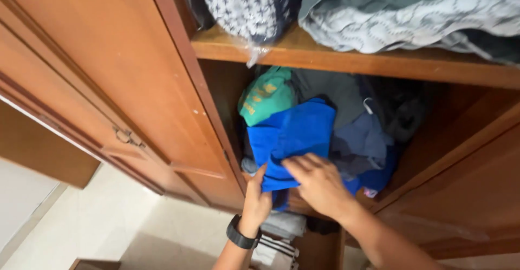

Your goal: Organize clothes by moving them from a closet shelf into a drawer.

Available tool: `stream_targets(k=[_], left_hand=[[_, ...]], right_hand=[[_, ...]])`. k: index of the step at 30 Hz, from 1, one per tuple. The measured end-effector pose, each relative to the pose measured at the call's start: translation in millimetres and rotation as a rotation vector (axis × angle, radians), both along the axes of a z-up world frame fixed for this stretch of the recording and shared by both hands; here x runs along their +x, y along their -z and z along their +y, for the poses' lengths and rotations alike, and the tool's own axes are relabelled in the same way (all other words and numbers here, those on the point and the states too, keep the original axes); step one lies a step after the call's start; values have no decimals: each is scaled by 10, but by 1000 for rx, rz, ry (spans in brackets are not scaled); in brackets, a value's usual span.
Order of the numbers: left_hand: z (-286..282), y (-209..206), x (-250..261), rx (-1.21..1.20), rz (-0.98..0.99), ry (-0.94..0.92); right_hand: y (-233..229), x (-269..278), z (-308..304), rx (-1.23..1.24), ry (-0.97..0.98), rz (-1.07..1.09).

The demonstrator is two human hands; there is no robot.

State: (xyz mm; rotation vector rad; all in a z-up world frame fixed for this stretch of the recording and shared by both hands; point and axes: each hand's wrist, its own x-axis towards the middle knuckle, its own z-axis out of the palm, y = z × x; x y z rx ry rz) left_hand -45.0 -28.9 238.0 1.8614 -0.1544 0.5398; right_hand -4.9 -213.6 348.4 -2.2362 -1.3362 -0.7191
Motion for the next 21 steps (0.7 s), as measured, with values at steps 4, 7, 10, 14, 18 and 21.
stream_targets(k=[4, 7, 10, 14, 18, 21], left_hand=[[46, 448, -154, -338, 62, 149], [31, 660, -445, -897, 162, 407], [-34, 665, -733, -1221, 371, 460], [-42, 938, -835, -1313, 342, 438], [45, 1395, -906, -1400, 431, 378], [181, 1542, -997, -1456, 464, 601]], right_hand=[[452, -150, -138, 8, 101, 186], [714, -471, -147, 111, 9, 296], [883, -850, -81, 156, -47, 219], [1446, -1088, 12, 27, -41, 353], [1543, -1097, -41, -67, -55, 532], [1515, -929, -317, 211, -236, 578]])
